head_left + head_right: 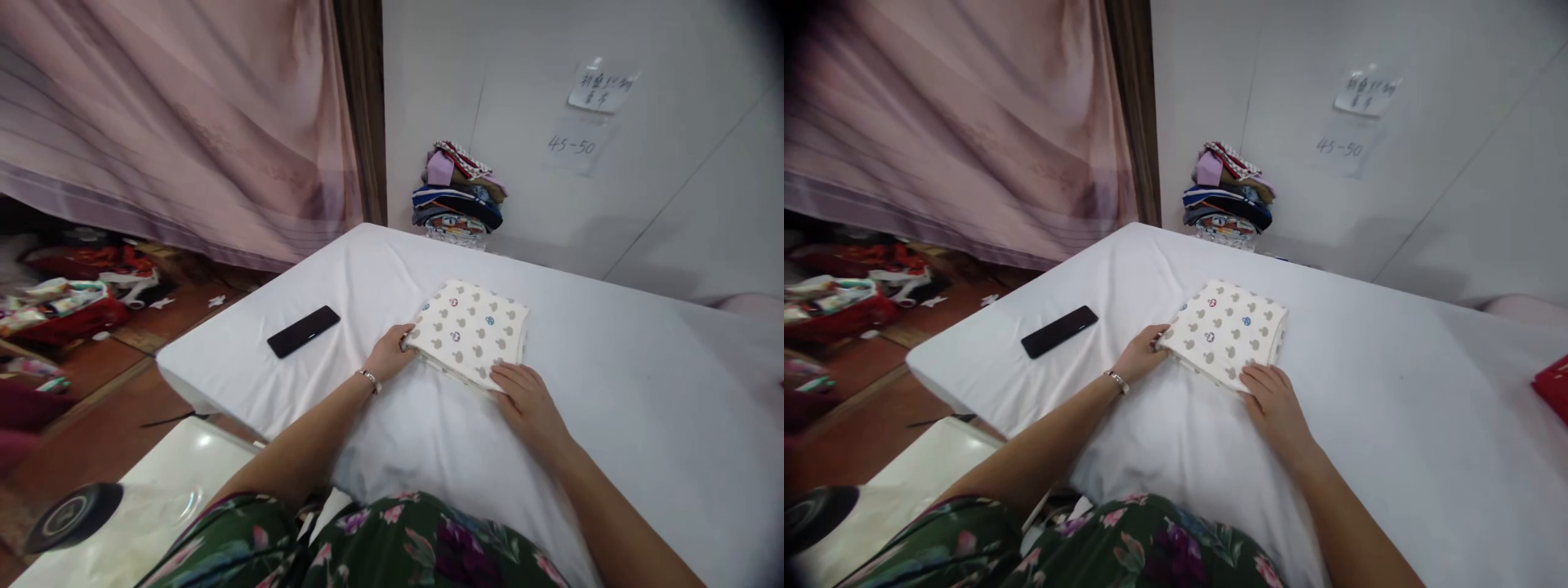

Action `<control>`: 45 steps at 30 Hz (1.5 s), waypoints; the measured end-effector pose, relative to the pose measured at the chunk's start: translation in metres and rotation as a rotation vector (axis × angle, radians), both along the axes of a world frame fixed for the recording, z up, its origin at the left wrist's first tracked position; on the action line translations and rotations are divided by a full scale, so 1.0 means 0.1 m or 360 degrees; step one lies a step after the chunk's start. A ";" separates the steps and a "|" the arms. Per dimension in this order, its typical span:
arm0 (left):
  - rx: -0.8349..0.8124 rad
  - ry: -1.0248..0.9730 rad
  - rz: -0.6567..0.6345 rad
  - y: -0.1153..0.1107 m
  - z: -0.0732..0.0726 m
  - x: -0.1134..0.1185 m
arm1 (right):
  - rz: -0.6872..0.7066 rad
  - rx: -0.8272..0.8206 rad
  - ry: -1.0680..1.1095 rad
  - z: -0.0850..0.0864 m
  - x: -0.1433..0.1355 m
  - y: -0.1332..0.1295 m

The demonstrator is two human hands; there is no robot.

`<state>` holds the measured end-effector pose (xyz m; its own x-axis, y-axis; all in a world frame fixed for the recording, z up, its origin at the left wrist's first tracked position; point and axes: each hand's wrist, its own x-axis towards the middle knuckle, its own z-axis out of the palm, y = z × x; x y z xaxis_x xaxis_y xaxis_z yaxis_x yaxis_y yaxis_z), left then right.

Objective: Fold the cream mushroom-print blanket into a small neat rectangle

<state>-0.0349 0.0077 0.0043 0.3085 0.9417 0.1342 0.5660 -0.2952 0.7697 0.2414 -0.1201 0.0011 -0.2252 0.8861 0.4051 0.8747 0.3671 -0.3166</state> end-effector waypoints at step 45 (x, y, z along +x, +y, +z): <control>-0.0771 -0.0067 0.0165 0.83 0.25 0.43 | -0.1016 -0.1116 0.1503 0.40 0.19 0.60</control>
